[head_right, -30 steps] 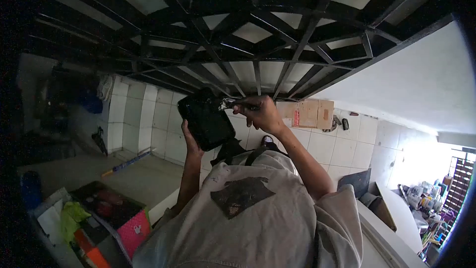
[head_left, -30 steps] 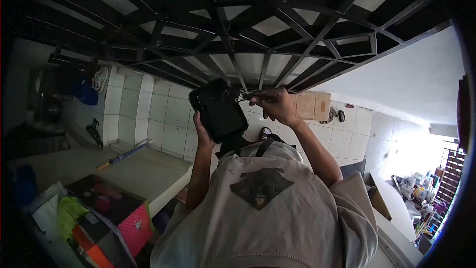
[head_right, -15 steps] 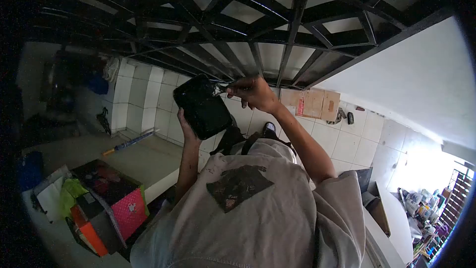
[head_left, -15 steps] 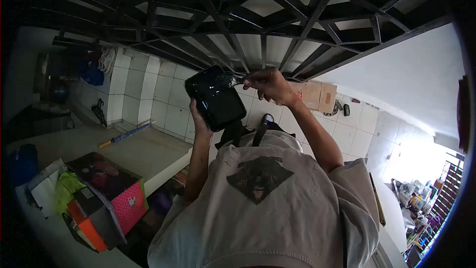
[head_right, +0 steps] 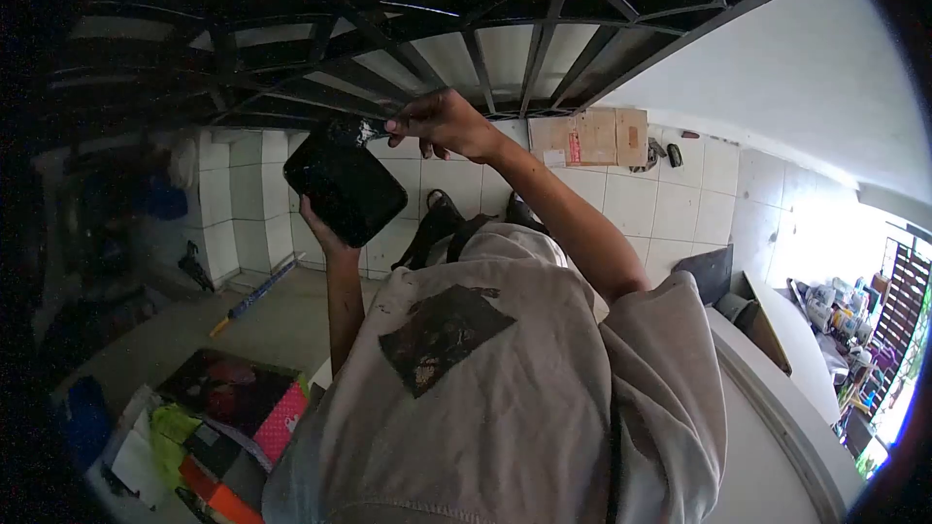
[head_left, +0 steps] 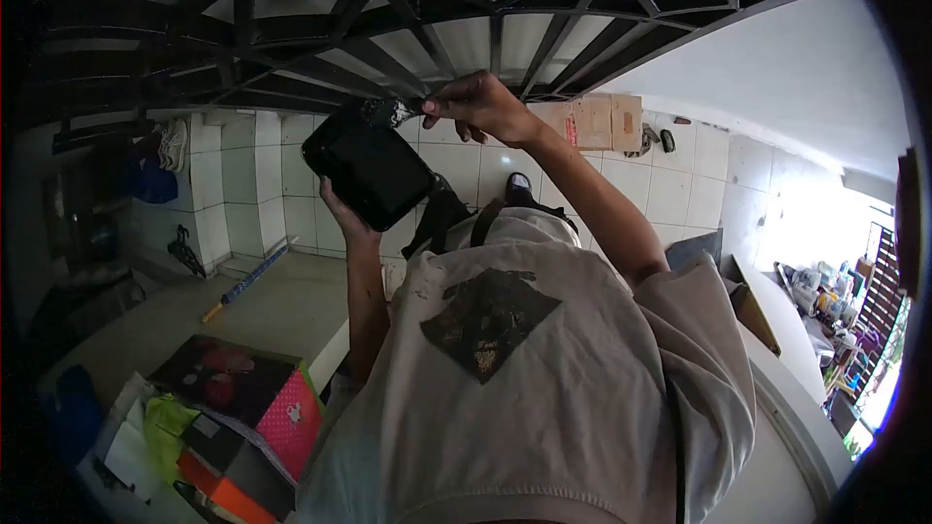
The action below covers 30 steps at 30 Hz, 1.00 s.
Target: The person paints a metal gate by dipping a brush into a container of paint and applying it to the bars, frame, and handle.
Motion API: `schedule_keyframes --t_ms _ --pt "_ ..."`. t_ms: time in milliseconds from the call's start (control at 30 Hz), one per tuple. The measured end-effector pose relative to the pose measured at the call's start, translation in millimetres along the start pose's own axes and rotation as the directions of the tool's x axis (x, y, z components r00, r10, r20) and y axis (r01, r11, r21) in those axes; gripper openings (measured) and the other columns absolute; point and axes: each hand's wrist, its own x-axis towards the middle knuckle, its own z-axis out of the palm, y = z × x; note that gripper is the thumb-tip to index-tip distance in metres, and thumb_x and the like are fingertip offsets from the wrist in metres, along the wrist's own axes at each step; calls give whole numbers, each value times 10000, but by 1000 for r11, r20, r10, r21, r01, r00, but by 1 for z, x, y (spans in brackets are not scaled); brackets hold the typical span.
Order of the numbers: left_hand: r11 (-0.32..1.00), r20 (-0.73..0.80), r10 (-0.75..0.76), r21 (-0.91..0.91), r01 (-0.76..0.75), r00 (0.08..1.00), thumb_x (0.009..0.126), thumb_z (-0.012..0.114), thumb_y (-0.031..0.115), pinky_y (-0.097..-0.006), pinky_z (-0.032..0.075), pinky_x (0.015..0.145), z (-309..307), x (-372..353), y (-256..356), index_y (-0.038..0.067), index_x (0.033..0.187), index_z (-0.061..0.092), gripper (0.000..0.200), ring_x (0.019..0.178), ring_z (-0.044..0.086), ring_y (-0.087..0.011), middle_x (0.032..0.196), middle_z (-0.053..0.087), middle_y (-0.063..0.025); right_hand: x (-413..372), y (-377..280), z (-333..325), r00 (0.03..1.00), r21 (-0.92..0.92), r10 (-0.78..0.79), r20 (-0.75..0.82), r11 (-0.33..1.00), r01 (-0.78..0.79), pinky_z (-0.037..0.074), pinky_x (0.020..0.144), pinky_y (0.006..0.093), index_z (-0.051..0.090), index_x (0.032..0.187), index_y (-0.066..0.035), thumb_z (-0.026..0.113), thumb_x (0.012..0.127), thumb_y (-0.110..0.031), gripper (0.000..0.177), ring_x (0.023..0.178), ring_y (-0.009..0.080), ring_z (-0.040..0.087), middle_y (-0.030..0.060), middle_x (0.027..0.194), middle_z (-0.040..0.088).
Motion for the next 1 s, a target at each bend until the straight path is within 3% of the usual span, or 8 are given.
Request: schedule_keyframes --t_ms 200,267,400,533,700,733,933,1000 --pt "999 67 -16 -31 18 998 871 500 509 -513 455 941 -40 37 41 121 1323 431 600 1160 494 -319 1300 462 -119 21 25 26 962 174 95 -257 983 -51 381 394 196 675 945 27 656 869 -320 356 507 64 503 63 798 682" --pt "998 -32 -58 1 58 998 874 484 513 -510 456 938 -46 42 59 117 1322 432 599 1160 493 -319 1292 469 -122 32 48 27 919 239 157 -363 969 -71 369 392 196 669 961 33 657 870 -316 361 506 63 494 70 810 682" --pt "992 8 -75 100 73 997 880 465 515 -504 459 935 -73 57 81 115 1319 437 595 1155 496 -320 1283 479 -123 55 87 30 828 392 238 -508 920 -24 352 398 204 672 914 19 663 866 -318 341 494 61 466 44 691 625" --pt "983 17 -113 149 109 993 881 459 513 -512 472 915 -99 74 99 122 1311 448 582 1145 503 -321 1276 484 -122 82 103 22 780 360 216 -588 933 12 347 406 212 682 871 1 680 851 -344 346 498 68 475 4 586 548" --pt "967 -6 -146 210 144 989 878 452 524 -516 485 900 -92 72 107 126 1305 452 584 1128 516 -324 1280 482 -119 101 115 -4 873 30 -82 -480 994 110 394 437 231 712 917 -24 694 838 -336 322 500 77 498 9 652 623" --pt "961 -13 -138 239 137 990 881 439 529 -498 450 940 -89 71 107 137 1313 450 584 1153 497 -313 1293 481 -105 100 108 -7 876 -2 -100 -471 994 112 354 372 207 709 919 -28 668 855 -286 269 470 49 487 -5 619 603" --pt "956 -40 -126 264 132 991 894 411 521 -488 440 970 -85 64 108 151 1322 450 567 1166 496 -309 1308 481 -93 129 170 -12 791 -334 -214 -573 942 13 456 428 267 713 898 -45 640 836 -176 162 459 113 566 56 622 640" --pt "961 -28 -123 247 127 992 897 405 519 -487 447 967 -82 63 107 150 1322 450 565 1164 499 -310 1309 481 -93 147 207 -4 724 -514 -219 -655 831 -213 507 502 323 702 904 -25 626 820 -131 155 489 194 613 111 635 649"
